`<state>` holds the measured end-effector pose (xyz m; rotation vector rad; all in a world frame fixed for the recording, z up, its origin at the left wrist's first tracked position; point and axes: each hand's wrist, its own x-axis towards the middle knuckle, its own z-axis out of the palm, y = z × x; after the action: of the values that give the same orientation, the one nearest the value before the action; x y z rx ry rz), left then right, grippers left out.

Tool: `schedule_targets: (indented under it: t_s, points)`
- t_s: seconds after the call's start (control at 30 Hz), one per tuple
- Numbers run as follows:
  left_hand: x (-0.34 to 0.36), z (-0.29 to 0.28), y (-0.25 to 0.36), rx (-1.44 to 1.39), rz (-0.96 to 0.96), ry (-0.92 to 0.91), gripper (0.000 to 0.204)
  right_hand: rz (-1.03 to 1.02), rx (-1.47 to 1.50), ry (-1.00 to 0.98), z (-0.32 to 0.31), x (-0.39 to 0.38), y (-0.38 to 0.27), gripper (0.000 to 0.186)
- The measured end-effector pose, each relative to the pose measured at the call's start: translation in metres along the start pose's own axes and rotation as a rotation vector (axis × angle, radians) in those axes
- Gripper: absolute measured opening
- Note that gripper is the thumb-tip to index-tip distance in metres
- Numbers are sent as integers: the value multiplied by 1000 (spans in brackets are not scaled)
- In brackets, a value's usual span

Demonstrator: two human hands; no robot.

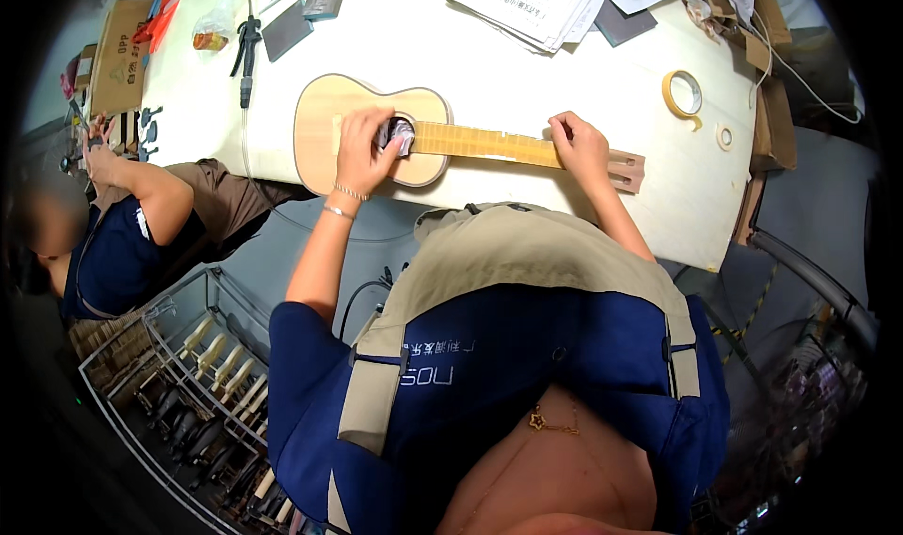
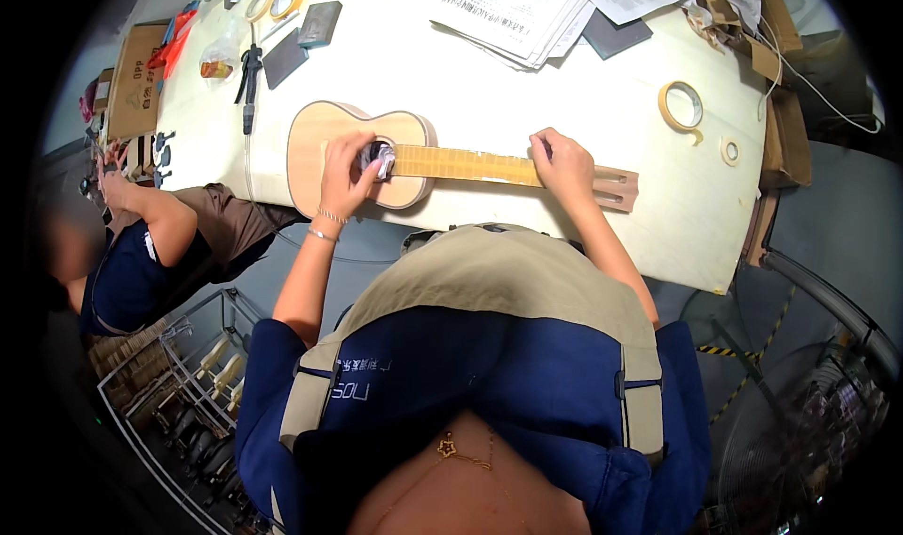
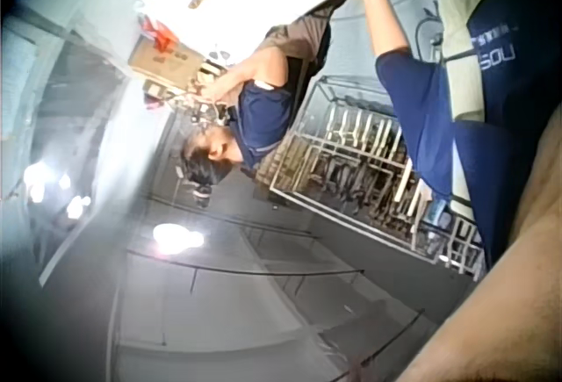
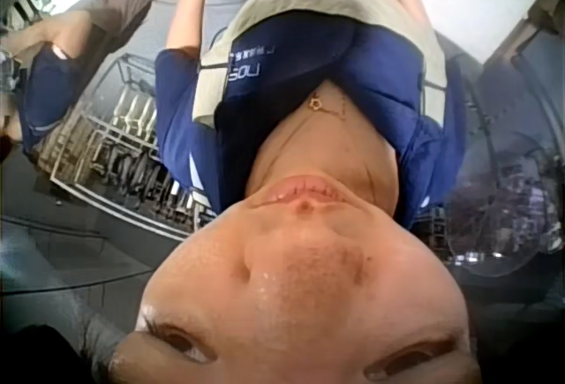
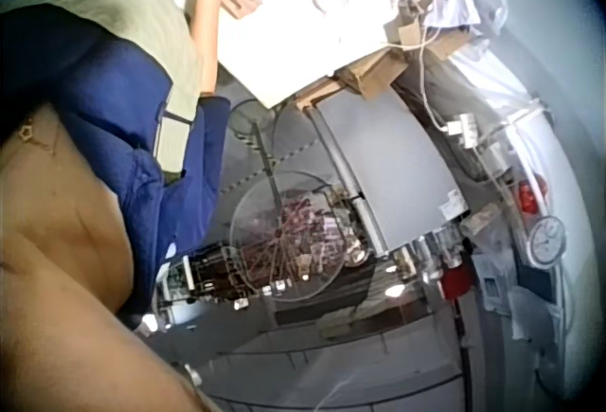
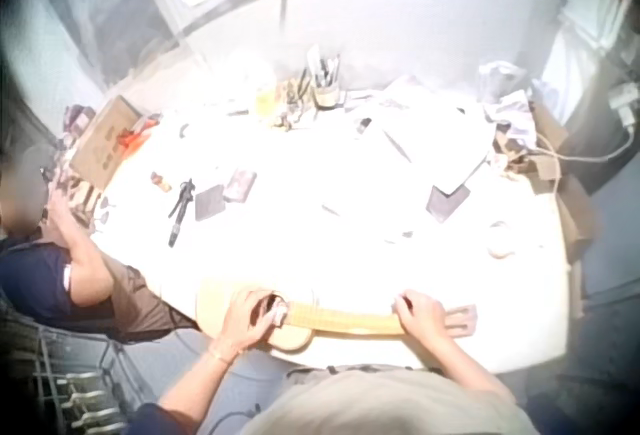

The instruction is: The person cleans the fretboard of an acoustic guitar using a cloth and then applies masking tape along the neck. The person repeatedly moves the guitar between the workbench and a nearby rack while performing these actions.

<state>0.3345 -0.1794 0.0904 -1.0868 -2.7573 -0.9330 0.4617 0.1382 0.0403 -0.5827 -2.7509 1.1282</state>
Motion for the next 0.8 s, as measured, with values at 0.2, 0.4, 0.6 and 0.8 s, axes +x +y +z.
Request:
schedule_targets:
  t_s: [0.2,0.4,0.6,0.8]
  points:
    - [-18,5,29,227,-4,-155,25,3,-30,-3,1,1,-1,19]
    - [4,8,18,169,-293,-357,8,17,-23,10,0,-1,-2,20]
    - [-2,4,28,-31,-354,-350,26,-6,-17,37,2,-1,0,19]
    - [9,-3,28,266,-284,-803,47,16,-20,7,1,-1,-1,19]
